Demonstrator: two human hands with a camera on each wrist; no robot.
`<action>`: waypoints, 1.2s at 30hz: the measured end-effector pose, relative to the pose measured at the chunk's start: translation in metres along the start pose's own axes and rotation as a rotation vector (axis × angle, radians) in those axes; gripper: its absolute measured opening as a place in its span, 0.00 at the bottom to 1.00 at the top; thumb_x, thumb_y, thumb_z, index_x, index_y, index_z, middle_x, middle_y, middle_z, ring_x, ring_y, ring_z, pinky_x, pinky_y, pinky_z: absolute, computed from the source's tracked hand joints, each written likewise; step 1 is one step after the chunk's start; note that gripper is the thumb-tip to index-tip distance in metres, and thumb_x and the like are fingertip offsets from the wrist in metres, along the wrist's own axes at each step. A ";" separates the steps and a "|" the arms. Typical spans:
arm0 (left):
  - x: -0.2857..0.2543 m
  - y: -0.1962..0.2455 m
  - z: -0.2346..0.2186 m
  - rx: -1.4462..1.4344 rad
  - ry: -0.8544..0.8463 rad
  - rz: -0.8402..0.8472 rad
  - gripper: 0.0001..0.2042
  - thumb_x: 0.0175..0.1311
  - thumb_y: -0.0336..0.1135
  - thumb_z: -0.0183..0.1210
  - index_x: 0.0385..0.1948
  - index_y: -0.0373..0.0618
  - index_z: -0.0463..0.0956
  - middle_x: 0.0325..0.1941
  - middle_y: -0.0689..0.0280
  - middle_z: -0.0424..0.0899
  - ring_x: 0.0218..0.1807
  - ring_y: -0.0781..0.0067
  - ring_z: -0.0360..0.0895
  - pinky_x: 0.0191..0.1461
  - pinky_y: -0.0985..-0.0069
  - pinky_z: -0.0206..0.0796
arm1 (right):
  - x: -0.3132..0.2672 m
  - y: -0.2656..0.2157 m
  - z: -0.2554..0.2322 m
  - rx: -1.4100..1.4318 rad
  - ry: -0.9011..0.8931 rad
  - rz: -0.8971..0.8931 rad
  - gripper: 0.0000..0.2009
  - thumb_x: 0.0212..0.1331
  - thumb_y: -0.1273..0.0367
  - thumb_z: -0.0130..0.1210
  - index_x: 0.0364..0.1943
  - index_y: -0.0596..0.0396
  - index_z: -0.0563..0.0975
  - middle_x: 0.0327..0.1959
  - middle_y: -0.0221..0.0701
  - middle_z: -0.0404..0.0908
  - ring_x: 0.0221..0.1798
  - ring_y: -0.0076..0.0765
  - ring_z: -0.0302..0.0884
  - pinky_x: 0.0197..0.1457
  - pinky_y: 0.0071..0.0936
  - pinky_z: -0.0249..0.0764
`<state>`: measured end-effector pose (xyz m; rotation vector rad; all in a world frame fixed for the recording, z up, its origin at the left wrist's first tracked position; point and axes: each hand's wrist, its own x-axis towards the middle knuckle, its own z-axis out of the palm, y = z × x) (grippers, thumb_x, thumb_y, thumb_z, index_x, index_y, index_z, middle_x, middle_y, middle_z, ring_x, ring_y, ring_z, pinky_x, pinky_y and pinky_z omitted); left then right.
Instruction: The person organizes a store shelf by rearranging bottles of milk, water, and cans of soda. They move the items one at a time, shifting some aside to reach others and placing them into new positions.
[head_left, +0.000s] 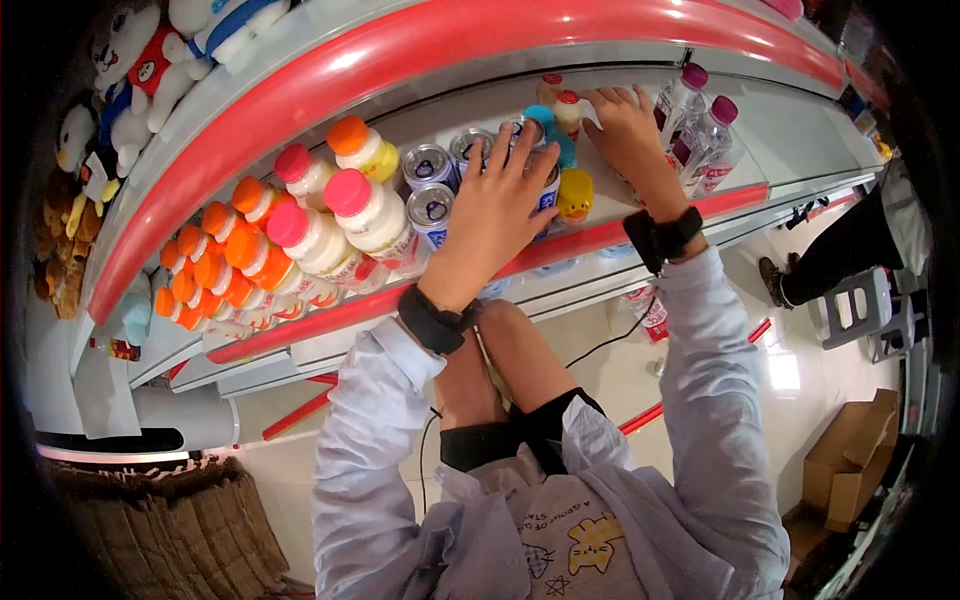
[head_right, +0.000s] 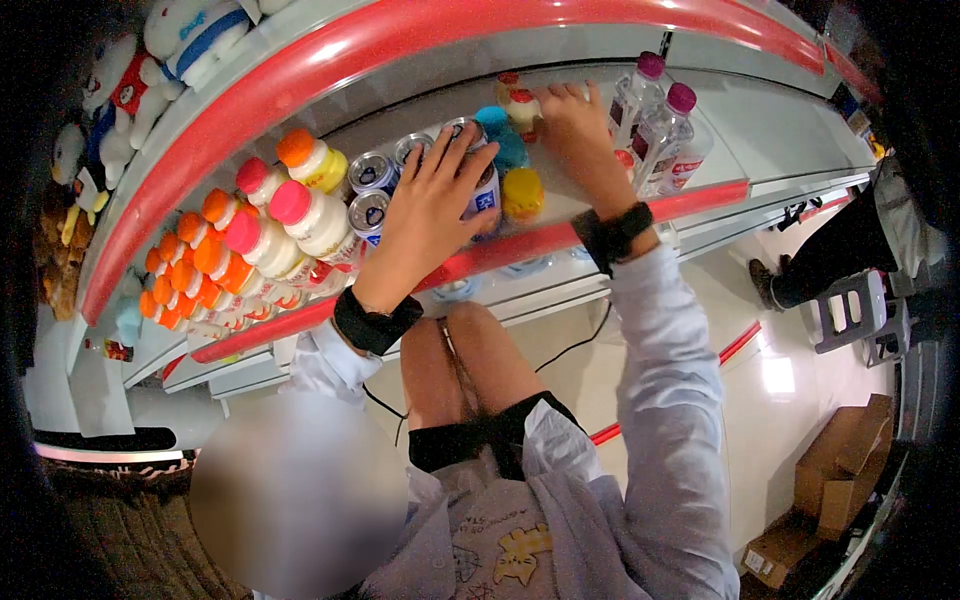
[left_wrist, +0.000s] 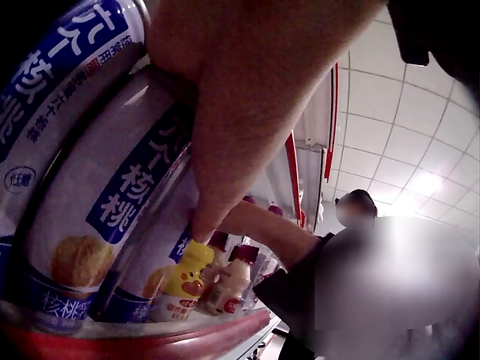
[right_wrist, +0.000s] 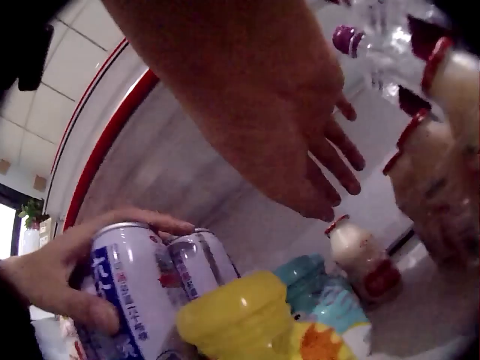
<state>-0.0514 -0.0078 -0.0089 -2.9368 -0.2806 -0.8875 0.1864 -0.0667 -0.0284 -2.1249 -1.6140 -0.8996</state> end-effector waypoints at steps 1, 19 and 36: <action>0.000 0.000 -0.001 -0.002 -0.014 -0.010 0.34 0.53 0.46 0.63 0.64 0.50 0.64 0.70 0.55 0.62 0.71 0.51 0.58 0.72 0.51 0.50 | 0.007 -0.004 0.006 -0.018 -0.025 0.016 0.17 0.55 0.65 0.58 0.50 0.48 0.76 0.47 0.36 0.81 0.54 0.42 0.76 0.67 0.50 0.57; -0.001 0.000 0.003 0.007 -0.020 -0.027 0.33 0.54 0.45 0.63 0.63 0.49 0.64 0.70 0.55 0.62 0.71 0.52 0.58 0.72 0.52 0.49 | 0.024 0.021 0.029 -0.182 -0.167 0.169 0.11 0.62 0.61 0.52 0.46 0.42 0.79 0.34 0.35 0.83 0.45 0.43 0.79 0.65 0.51 0.55; -0.001 0.001 0.002 0.045 -0.024 -0.027 0.33 0.54 0.45 0.63 0.63 0.49 0.64 0.70 0.54 0.62 0.71 0.52 0.58 0.72 0.52 0.49 | 0.026 0.026 0.024 -0.075 -0.262 0.260 0.15 0.60 0.66 0.50 0.51 0.48 0.76 0.46 0.41 0.80 0.54 0.49 0.74 0.68 0.55 0.56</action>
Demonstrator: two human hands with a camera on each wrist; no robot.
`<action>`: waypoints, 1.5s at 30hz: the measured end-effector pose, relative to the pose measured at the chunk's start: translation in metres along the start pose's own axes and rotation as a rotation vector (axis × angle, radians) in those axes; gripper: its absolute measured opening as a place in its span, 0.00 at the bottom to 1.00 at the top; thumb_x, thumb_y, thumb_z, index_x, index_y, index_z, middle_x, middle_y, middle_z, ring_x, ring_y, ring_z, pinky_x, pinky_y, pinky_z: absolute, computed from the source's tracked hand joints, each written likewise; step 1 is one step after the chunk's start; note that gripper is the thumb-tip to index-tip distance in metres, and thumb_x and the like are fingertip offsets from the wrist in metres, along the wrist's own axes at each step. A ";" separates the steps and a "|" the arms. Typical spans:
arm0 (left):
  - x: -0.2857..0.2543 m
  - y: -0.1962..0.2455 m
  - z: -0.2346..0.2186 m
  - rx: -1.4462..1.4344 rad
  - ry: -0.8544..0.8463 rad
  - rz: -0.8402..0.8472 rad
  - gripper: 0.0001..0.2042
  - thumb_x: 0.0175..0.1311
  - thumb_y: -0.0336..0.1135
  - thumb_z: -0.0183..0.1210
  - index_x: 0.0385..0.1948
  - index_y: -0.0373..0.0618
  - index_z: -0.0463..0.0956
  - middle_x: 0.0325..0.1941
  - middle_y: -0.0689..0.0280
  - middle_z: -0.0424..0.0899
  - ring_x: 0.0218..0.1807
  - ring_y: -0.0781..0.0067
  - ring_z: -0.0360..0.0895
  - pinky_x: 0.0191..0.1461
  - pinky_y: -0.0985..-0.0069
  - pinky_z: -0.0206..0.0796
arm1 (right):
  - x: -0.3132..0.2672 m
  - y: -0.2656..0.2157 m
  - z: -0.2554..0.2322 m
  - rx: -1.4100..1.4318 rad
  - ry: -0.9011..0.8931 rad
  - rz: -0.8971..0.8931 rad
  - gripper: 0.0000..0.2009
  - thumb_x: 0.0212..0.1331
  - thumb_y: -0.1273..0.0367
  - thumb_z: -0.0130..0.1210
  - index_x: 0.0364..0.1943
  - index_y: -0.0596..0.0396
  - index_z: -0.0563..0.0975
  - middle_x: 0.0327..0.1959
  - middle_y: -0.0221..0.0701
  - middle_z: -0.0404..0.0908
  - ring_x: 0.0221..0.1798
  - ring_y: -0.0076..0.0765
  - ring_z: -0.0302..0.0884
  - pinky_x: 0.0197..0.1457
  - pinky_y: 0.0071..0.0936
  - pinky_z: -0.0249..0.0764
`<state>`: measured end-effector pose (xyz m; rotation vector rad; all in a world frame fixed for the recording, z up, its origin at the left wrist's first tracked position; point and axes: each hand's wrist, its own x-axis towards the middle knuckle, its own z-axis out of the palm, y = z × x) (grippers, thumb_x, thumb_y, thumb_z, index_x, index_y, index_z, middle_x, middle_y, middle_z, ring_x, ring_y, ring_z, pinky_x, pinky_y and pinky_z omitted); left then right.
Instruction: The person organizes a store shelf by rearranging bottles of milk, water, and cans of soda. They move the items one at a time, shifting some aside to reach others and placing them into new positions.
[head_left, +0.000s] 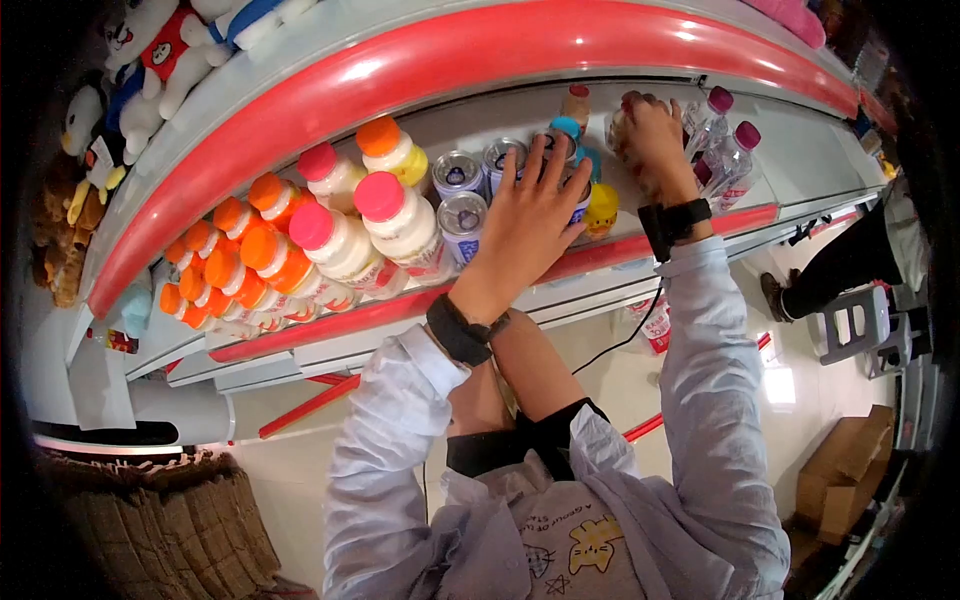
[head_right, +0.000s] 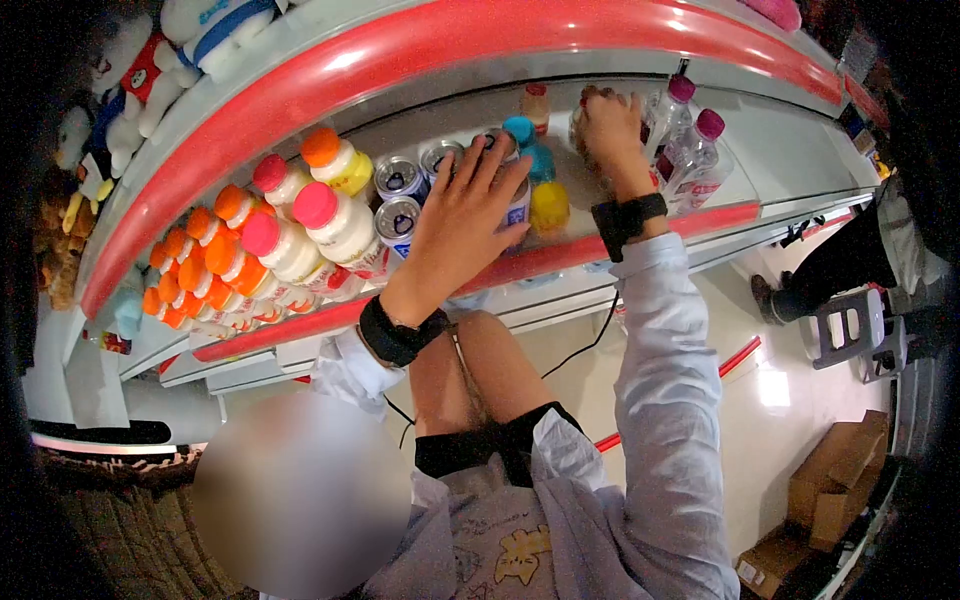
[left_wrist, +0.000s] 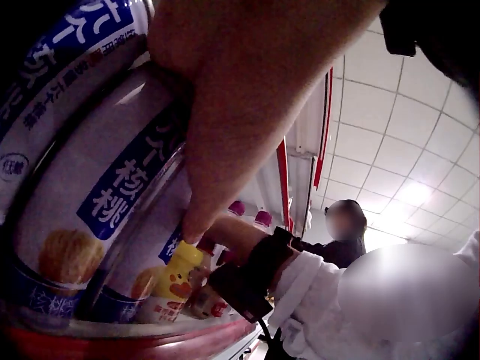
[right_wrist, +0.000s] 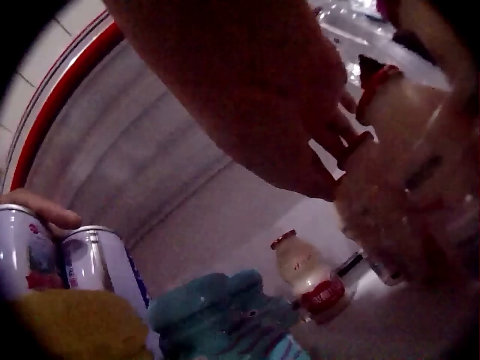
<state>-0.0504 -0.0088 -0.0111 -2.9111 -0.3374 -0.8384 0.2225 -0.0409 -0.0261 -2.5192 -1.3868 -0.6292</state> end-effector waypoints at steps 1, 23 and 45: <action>0.000 0.000 0.001 0.000 0.001 -0.001 0.33 0.54 0.45 0.63 0.63 0.49 0.64 0.70 0.55 0.62 0.71 0.52 0.58 0.72 0.52 0.49 | -0.002 -0.002 0.005 0.026 0.048 -0.014 0.16 0.60 0.66 0.49 0.53 0.48 0.75 0.50 0.41 0.78 0.57 0.48 0.72 0.69 0.56 0.53; 0.002 0.002 -0.005 0.014 -0.055 -0.020 0.32 0.56 0.46 0.61 0.64 0.50 0.63 0.72 0.57 0.60 0.73 0.55 0.54 0.75 0.55 0.44 | 0.016 -0.038 0.034 -0.052 0.000 -0.219 0.21 0.53 0.62 0.57 0.54 0.41 0.77 0.52 0.34 0.78 0.62 0.42 0.69 0.65 0.81 0.38; -0.001 0.001 -0.001 0.010 -0.037 -0.013 0.33 0.57 0.46 0.61 0.65 0.50 0.63 0.72 0.57 0.59 0.73 0.55 0.55 0.74 0.54 0.46 | 0.021 0.008 0.025 0.188 -0.241 0.004 0.20 0.63 0.60 0.44 0.58 0.43 0.74 0.65 0.34 0.70 0.68 0.47 0.62 0.63 0.83 0.36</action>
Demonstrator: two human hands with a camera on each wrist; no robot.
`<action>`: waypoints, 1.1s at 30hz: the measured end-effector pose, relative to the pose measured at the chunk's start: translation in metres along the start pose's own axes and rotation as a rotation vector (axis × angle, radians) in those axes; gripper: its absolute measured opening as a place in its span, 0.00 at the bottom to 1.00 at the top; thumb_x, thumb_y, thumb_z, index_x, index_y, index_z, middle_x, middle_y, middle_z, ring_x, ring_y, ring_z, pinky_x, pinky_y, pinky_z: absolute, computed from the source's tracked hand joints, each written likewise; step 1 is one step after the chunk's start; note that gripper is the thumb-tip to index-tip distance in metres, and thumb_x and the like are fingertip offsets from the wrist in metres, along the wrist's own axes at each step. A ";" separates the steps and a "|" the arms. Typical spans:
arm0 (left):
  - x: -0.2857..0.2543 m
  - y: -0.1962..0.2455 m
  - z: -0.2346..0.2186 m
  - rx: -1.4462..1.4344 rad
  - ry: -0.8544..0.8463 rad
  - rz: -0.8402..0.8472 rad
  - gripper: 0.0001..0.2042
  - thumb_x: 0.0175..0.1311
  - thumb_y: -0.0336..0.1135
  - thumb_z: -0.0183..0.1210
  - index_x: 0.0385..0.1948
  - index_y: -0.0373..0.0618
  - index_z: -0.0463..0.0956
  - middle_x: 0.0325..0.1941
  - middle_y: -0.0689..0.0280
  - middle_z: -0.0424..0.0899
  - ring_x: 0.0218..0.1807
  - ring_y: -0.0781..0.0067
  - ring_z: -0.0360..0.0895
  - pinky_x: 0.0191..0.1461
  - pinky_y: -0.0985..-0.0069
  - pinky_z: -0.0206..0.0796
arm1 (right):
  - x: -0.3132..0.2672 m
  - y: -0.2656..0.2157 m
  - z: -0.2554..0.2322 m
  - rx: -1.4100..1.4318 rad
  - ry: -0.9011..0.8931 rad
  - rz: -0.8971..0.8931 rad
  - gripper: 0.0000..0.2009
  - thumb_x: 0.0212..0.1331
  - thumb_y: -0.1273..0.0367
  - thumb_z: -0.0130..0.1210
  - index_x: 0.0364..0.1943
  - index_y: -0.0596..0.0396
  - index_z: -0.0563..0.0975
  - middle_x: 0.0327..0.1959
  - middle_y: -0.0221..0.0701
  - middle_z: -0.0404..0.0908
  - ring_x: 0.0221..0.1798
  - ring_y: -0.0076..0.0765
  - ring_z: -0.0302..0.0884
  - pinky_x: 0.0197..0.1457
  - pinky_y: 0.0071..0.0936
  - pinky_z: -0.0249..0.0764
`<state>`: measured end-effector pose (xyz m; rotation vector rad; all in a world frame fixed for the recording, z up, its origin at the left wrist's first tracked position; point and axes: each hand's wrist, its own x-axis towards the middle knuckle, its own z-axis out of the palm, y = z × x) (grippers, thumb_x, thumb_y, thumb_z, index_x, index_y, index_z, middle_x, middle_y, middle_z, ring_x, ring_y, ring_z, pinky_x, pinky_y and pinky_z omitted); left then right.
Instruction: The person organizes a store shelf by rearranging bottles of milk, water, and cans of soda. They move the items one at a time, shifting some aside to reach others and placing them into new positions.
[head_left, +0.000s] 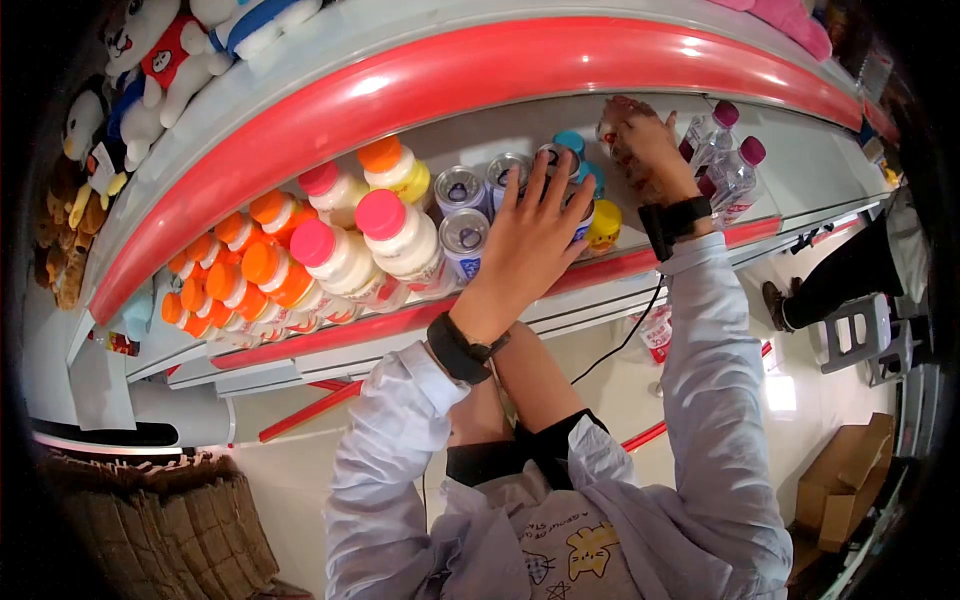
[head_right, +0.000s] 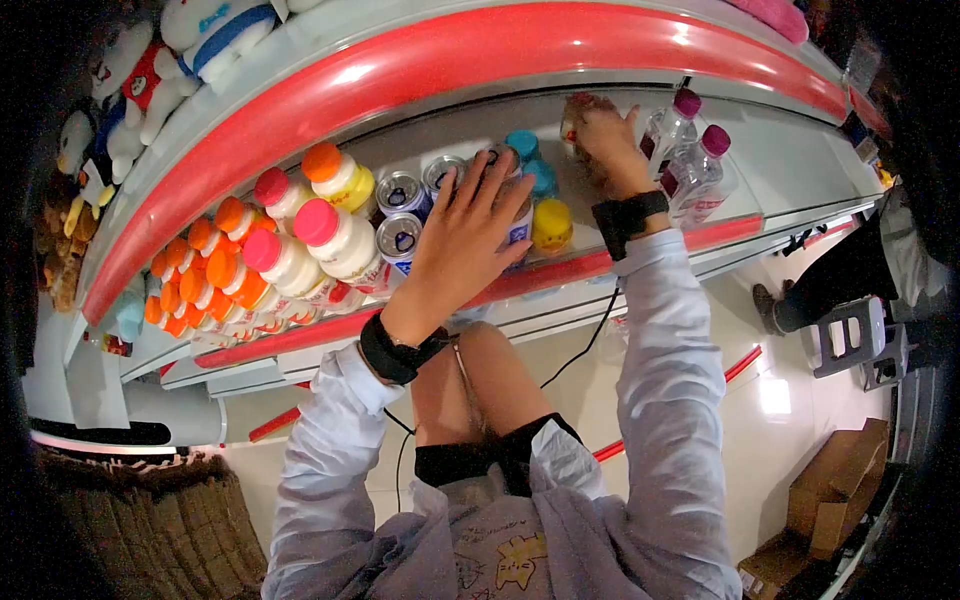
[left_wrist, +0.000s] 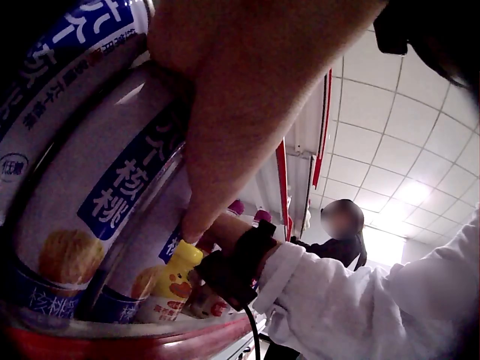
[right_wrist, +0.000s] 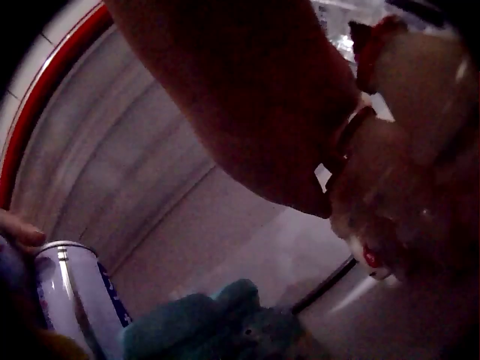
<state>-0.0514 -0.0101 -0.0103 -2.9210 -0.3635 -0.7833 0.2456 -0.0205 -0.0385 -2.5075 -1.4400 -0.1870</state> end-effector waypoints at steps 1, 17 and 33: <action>0.000 0.000 0.000 -0.005 -0.002 0.001 0.33 0.57 0.46 0.61 0.65 0.49 0.63 0.72 0.57 0.59 0.73 0.54 0.55 0.74 0.54 0.46 | -0.002 -0.003 -0.007 -0.021 -0.011 -0.005 0.20 0.64 0.60 0.43 0.58 0.42 0.74 0.65 0.34 0.69 0.68 0.46 0.62 0.63 0.83 0.37; 0.001 0.000 0.003 0.049 0.004 0.009 0.34 0.57 0.48 0.61 0.65 0.50 0.62 0.71 0.56 0.60 0.72 0.54 0.57 0.73 0.54 0.47 | 0.010 0.026 0.009 0.230 0.114 -0.165 0.19 0.62 0.60 0.45 0.55 0.45 0.76 0.52 0.37 0.80 0.52 0.50 0.78 0.51 0.38 0.73; 0.001 -0.002 0.003 0.089 0.000 0.021 0.35 0.53 0.51 0.63 0.64 0.53 0.63 0.71 0.59 0.61 0.72 0.58 0.58 0.73 0.56 0.48 | -0.080 -0.030 -0.047 0.446 0.141 -0.441 0.14 0.62 0.64 0.50 0.47 0.53 0.78 0.47 0.44 0.80 0.49 0.52 0.77 0.50 0.41 0.74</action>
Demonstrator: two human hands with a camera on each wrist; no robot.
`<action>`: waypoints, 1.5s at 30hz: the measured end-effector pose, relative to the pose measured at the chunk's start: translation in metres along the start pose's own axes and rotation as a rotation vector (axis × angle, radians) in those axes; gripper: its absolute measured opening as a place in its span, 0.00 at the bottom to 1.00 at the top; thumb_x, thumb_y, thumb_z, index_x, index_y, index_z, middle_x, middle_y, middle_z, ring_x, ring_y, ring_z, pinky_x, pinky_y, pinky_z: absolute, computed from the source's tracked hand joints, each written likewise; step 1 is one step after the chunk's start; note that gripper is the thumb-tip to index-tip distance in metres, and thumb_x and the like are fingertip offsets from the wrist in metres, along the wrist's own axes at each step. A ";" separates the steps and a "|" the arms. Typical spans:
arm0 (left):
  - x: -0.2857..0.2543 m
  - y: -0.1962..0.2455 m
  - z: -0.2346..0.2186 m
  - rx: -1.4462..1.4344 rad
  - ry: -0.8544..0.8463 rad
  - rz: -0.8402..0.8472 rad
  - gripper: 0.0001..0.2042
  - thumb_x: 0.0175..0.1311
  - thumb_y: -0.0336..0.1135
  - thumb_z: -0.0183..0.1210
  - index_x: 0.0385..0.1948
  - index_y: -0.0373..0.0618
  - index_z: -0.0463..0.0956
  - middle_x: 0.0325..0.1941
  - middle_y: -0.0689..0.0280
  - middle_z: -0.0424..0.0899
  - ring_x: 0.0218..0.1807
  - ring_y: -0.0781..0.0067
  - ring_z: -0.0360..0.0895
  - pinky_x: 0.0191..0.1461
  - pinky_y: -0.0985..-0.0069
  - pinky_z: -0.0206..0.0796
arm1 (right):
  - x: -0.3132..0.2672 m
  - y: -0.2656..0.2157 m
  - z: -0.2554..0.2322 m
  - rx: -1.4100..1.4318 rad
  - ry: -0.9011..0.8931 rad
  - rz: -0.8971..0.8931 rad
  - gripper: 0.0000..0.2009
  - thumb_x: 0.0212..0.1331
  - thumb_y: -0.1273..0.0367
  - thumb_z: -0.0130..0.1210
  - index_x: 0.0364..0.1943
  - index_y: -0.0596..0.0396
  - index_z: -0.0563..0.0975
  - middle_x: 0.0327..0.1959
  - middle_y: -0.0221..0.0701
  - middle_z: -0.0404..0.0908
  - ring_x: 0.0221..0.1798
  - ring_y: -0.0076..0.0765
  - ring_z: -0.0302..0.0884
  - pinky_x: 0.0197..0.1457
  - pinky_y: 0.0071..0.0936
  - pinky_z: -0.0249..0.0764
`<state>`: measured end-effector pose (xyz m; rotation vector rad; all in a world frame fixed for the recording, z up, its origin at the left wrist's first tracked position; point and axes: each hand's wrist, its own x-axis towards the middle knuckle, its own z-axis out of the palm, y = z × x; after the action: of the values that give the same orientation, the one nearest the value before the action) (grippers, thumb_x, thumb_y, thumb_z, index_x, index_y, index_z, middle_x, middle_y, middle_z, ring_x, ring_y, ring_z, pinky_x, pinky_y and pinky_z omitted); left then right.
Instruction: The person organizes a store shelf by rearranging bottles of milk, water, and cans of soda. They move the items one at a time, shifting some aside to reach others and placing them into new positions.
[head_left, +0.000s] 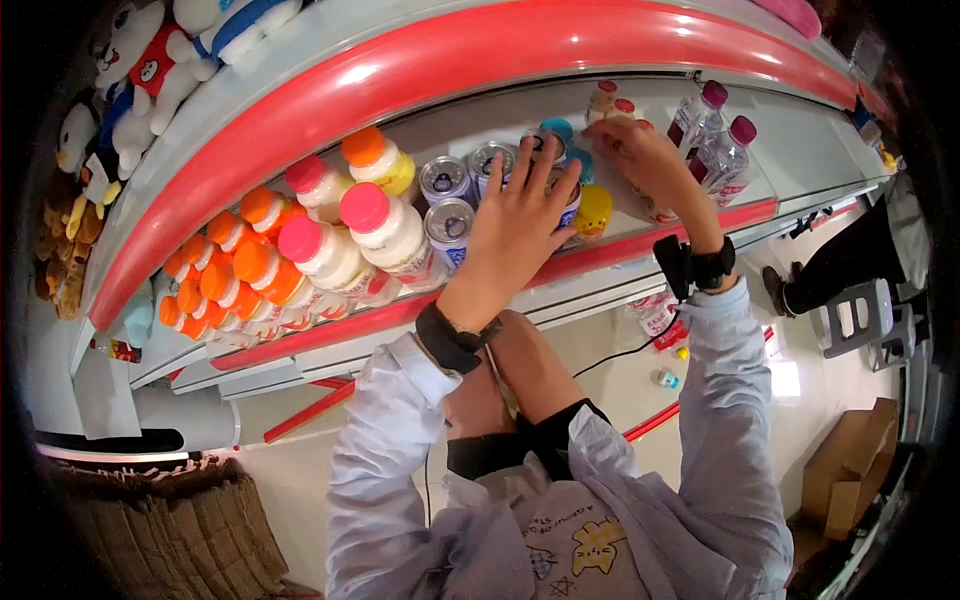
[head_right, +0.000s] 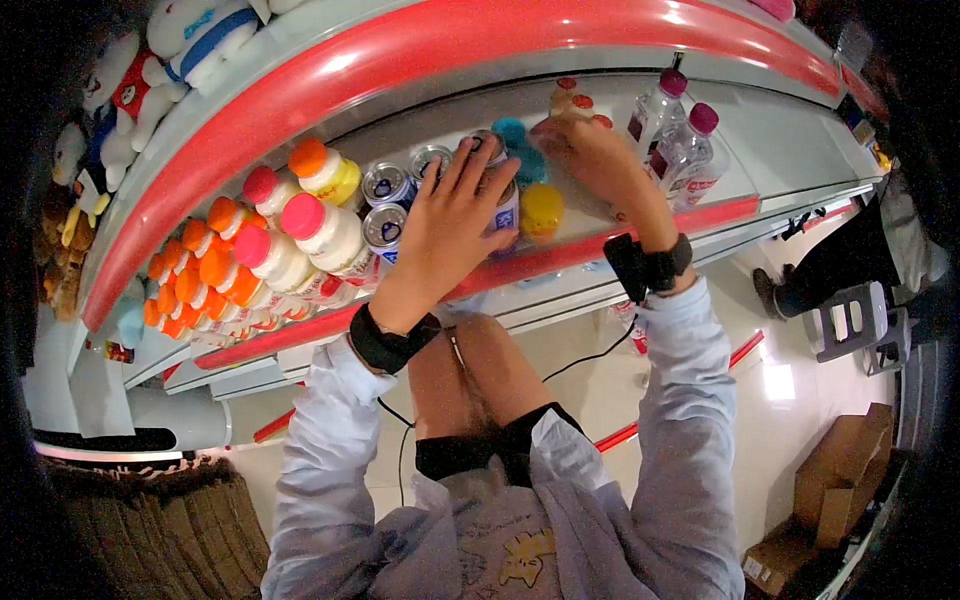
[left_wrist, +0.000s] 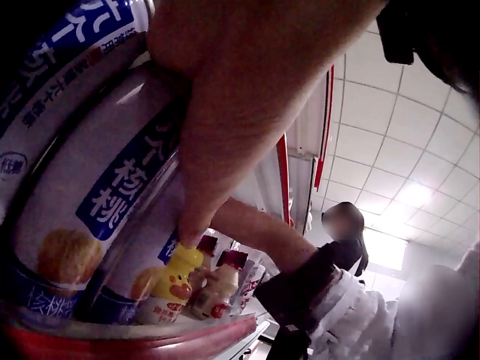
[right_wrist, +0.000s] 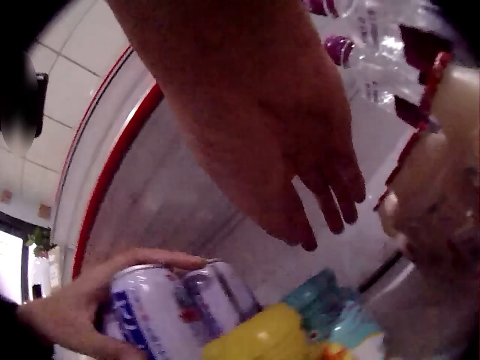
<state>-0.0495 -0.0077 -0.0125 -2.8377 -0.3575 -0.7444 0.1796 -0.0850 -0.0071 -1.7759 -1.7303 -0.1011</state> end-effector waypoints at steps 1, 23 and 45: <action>0.000 0.000 -0.001 -0.005 -0.001 0.000 0.35 0.52 0.51 0.63 0.64 0.53 0.64 0.71 0.59 0.61 0.72 0.58 0.58 0.73 0.56 0.48 | -0.002 -0.024 -0.011 -0.016 -0.105 0.115 0.14 0.61 0.64 0.51 0.47 0.53 0.78 0.46 0.43 0.80 0.49 0.51 0.77 0.49 0.41 0.74; 0.001 -0.001 -0.005 -0.115 0.034 0.003 0.37 0.49 0.47 0.67 0.64 0.52 0.65 0.71 0.60 0.62 0.71 0.55 0.58 0.72 0.54 0.50 | -0.054 -0.004 -0.046 -0.385 -0.246 -0.037 0.16 0.51 0.64 0.62 0.46 0.47 0.81 0.42 0.38 0.82 0.44 0.48 0.79 0.47 0.40 0.76; 0.003 0.000 -0.007 -0.148 0.055 0.011 0.34 0.48 0.43 0.68 0.61 0.50 0.67 0.68 0.55 0.63 0.70 0.52 0.59 0.69 0.51 0.54 | 0.002 -0.019 0.018 -0.283 -0.090 -0.033 0.16 0.50 0.65 0.62 0.44 0.54 0.78 0.45 0.39 0.78 0.53 0.47 0.74 0.53 0.38 0.71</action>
<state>-0.0500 -0.0085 -0.0052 -2.9466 -0.2892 -0.8796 0.1552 -0.0756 -0.0128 -1.9793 -1.8847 -0.2970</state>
